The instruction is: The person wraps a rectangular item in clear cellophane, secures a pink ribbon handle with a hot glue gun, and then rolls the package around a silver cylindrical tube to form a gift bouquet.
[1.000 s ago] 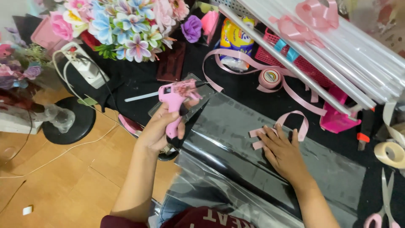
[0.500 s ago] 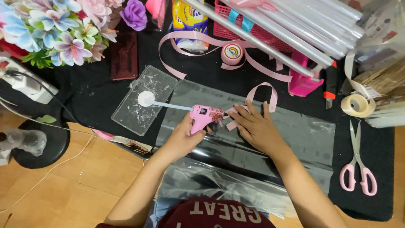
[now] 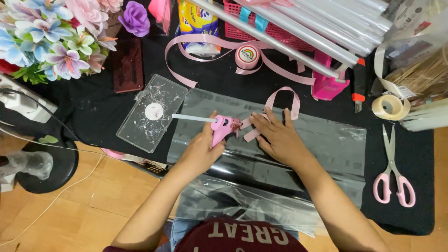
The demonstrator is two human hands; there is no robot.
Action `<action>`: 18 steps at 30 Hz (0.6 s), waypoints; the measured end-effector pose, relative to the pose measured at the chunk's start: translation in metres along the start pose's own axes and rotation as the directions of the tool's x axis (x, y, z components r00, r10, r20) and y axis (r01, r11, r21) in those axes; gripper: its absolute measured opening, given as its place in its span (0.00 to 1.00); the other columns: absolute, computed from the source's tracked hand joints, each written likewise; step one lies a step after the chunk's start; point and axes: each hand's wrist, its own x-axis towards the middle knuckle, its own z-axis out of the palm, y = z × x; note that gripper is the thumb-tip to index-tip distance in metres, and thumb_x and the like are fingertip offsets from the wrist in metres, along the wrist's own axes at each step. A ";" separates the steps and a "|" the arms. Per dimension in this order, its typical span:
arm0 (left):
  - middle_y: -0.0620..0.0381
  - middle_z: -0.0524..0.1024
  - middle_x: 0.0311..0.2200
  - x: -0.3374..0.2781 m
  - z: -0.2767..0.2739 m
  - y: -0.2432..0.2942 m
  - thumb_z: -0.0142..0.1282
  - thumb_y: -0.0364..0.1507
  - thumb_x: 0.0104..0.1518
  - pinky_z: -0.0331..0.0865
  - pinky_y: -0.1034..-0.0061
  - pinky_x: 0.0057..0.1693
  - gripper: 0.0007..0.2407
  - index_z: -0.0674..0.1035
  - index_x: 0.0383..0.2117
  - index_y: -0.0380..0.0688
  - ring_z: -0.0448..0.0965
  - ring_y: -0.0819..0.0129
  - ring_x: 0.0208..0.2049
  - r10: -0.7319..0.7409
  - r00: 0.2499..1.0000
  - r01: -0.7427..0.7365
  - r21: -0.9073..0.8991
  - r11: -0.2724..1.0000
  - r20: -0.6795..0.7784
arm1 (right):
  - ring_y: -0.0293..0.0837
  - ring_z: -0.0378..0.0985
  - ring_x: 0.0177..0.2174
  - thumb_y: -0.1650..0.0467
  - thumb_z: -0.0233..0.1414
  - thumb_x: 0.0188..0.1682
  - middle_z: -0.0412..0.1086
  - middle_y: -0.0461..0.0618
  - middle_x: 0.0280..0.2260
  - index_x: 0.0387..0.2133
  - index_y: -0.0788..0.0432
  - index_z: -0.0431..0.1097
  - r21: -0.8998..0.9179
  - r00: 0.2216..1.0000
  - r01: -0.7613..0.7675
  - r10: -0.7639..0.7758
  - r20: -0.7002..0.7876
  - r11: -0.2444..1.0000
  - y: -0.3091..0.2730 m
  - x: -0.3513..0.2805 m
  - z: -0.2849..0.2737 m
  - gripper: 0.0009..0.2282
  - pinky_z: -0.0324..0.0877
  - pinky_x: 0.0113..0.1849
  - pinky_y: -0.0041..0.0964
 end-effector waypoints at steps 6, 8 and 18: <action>0.25 0.77 0.43 0.002 0.000 0.002 0.49 0.28 0.59 0.71 0.50 0.55 0.33 0.49 0.72 0.39 0.77 0.30 0.50 0.008 0.999 -0.010 0.058 0.998 0.035 | 0.45 0.42 0.70 0.59 0.41 0.57 0.54 0.37 0.69 0.70 0.42 0.54 -0.008 1.000 0.001 -0.002 -0.001 1.000 0.000 0.000 0.000 0.25 0.23 0.65 0.59; 0.25 0.77 0.43 0.001 0.000 0.003 0.48 0.29 0.59 0.71 0.50 0.55 0.33 0.48 0.72 0.40 0.77 0.31 0.50 0.011 0.999 -0.014 0.082 0.997 0.043 | 0.45 0.43 0.70 0.59 0.41 0.57 0.54 0.37 0.69 0.69 0.43 0.55 -0.011 1.000 0.006 -0.006 -0.011 1.000 -0.001 0.000 -0.001 0.25 0.24 0.65 0.59; 0.26 0.78 0.39 -0.003 0.001 0.009 0.47 0.28 0.60 0.73 0.53 0.52 0.33 0.47 0.72 0.39 0.79 0.33 0.46 -0.002 0.999 -0.004 0.133 0.991 0.045 | 0.46 0.44 0.69 0.59 0.40 0.57 0.54 0.37 0.69 0.69 0.43 0.54 -0.016 1.000 -0.003 0.003 0.012 1.000 -0.001 0.000 -0.001 0.25 0.25 0.65 0.61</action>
